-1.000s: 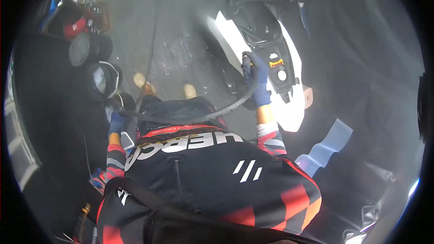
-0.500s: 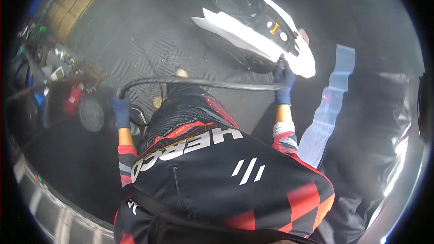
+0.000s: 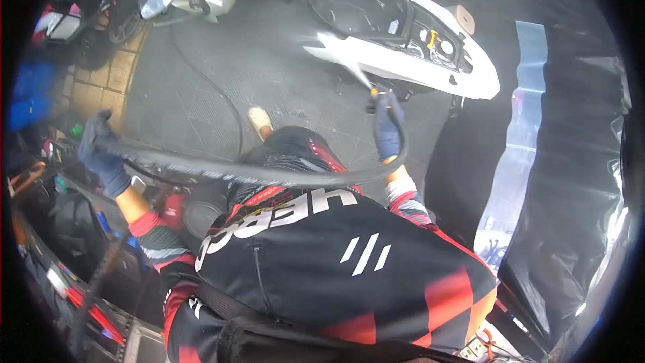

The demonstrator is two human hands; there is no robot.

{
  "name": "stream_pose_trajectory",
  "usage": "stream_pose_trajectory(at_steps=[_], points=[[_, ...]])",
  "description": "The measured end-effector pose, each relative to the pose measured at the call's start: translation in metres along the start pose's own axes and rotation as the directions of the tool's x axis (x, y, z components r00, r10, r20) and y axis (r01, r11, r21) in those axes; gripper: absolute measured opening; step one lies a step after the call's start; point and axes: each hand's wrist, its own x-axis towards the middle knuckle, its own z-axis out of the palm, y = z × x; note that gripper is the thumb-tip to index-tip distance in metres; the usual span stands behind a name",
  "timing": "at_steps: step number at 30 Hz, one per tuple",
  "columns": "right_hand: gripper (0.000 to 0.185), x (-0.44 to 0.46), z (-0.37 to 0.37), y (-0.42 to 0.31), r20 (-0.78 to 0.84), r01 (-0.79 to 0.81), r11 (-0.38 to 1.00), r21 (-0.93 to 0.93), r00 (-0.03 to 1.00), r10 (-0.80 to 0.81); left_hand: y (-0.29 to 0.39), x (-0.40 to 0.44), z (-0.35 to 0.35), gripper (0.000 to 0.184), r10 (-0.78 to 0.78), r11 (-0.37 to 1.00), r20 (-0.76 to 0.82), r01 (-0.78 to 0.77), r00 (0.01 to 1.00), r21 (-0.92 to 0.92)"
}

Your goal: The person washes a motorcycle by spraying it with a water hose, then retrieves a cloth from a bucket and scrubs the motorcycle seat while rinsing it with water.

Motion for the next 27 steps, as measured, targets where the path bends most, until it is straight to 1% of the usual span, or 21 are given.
stream_pose_trajectory(at_steps=[1, 2, 4, 5, 6, 8, 9, 10, 12, 14, 16, 17, 18, 19, 20, 22, 23, 24, 25, 26, 27], points=[[0.030, -0.005, 0.023, -0.002, 0.060, -0.066, 0.980, 0.189, 0.997, 0.056, -0.030, 0.007, -0.010, 0.018, 0.027, 0.996, 0.018, -0.028, 0.999, 0.086], [0.030, -0.007, 0.031, -0.006, 0.046, -0.084, 0.977, 0.195, 0.996, 0.076, -0.047, 0.015, -0.019, 0.019, 0.052, 0.984, 0.045, -0.059, 0.998, 0.167], [0.028, 0.003, 0.052, -0.016, -0.077, 0.053, 0.989, -0.140, 0.995, -0.064, -0.064, 0.028, -0.033, 0.019, 0.064, 0.976, 0.078, -0.079, 0.995, 0.205], [0.033, 0.014, 0.047, 0.003, -0.104, -0.014, 0.993, -0.117, 0.995, 0.002, -0.073, 0.038, -0.034, 0.020, 0.058, 0.964, 0.094, -0.080, 0.994, 0.253], [0.033, 0.020, 0.048, -0.001, -0.120, -0.017, 0.993, -0.115, 0.993, 0.003, -0.086, 0.045, -0.028, 0.020, 0.071, 0.965, 0.094, -0.092, 0.993, 0.244], [0.032, 0.027, 0.053, -0.011, -0.219, -0.026, 0.995, -0.092, 0.976, 0.005, -0.114, 0.049, -0.014, 0.021, 0.137, 0.985, 0.130, -0.149, 0.982, 0.086], [0.029, 0.030, 0.056, 0.005, -0.141, -0.054, 0.998, -0.020, 0.989, 0.050, -0.099, 0.057, -0.005, 0.013, 0.134, 0.991, 0.058, -0.135, 0.989, 0.020], [0.029, 0.032, 0.067, 0.002, -0.153, -0.061, 0.998, -0.024, 0.987, 0.056, -0.104, 0.070, 0.004, 0.013, 0.142, 0.990, 0.063, -0.143, 0.988, 0.009], [0.028, 0.030, 0.090, -0.006, -0.134, -0.021, 0.981, -0.194, 0.991, -0.005, -0.123, 0.091, 0.022, 0.013, -0.027, 0.999, 0.127, 0.031, 0.992, -0.037], [0.030, 0.042, 0.099, 0.019, -0.214, 0.035, 0.973, -0.227, 0.973, -0.084, -0.142, 0.115, 0.039, 0.020, -0.032, 0.998, 0.121, 0.038, 0.992, -0.048], [0.031, 0.036, 0.127, -0.001, -0.281, -0.003, 0.981, -0.192, 0.958, -0.052, -0.177, 0.120, 0.060, 0.014, 0.015, 0.991, 0.103, -0.001, 0.995, -0.134], [0.030, 0.035, 0.148, -0.012, -0.314, -0.063, 0.991, -0.117, 0.949, 0.024, -0.194, 0.127, 0.073, 0.014, 0.029, 0.988, 0.101, -0.013, 0.994, -0.154], [0.030, 0.035, 0.157, -0.019, -0.339, -0.061, 0.991, -0.117, 0.941, 0.018, -0.214, 0.132, 0.086, 0.013, 0.163, 0.979, 0.076, -0.152, 0.984, -0.132], [0.030, 0.033, 0.161, -0.027, -0.357, -0.043, 0.969, -0.242, 0.933, -0.048, -0.234, 0.142, 0.096, 0.012, 0.300, 0.950, 0.058, -0.293, 0.952, -0.106], [0.031, 0.028, 0.172, -0.036, -0.364, -0.033, 0.932, -0.362, 0.925, -0.108, -0.253, 0.149, 0.105, 0.012, 0.322, 0.942, 0.055, -0.314, 0.945, -0.118], [0.030, 0.010, 0.209, -0.108, -0.451, -0.023, 0.974, -0.224, 0.889, -0.083, -0.273, 0.156, 0.111, 0.011, 0.229, 0.949, 0.170, -0.181, 0.959, -0.260], [0.029, 0.004, 0.221, -0.145, -0.439, 0.013, 0.964, -0.265, 0.889, -0.132, -0.285, 0.161, 0.113, 0.011, 0.216, 0.951, 0.155, -0.171, 0.964, -0.258], [0.028, -0.001, 0.232, -0.182, -0.426, 0.046, 0.952, -0.301, 0.887, -0.178, -0.297, 0.168, 0.115, 0.010, 0.203, 0.923, 0.190, -0.123, 0.961, -0.364], [0.028, -0.006, 0.238, -0.222, -0.461, -0.008, 0.943, -0.334, 0.874, -0.156, -0.312, 0.169, 0.117, 0.010, 0.200, 0.883, 0.227, -0.075, 0.953, -0.464], [0.027, -0.009, 0.249, -0.267, -0.504, -0.071, 0.930, -0.361, 0.854, -0.130, -0.331, 0.170, 0.125, 0.010, 0.202, 0.881, 0.221, -0.079, 0.954, -0.466], [0.025, -0.011, 0.266, -0.313, -0.512, -0.033, 0.928, -0.371, 0.841, -0.175, -0.348, 0.169, 0.138, 0.010, 0.163, 0.868, 0.247, -0.020, 0.955, -0.496]])
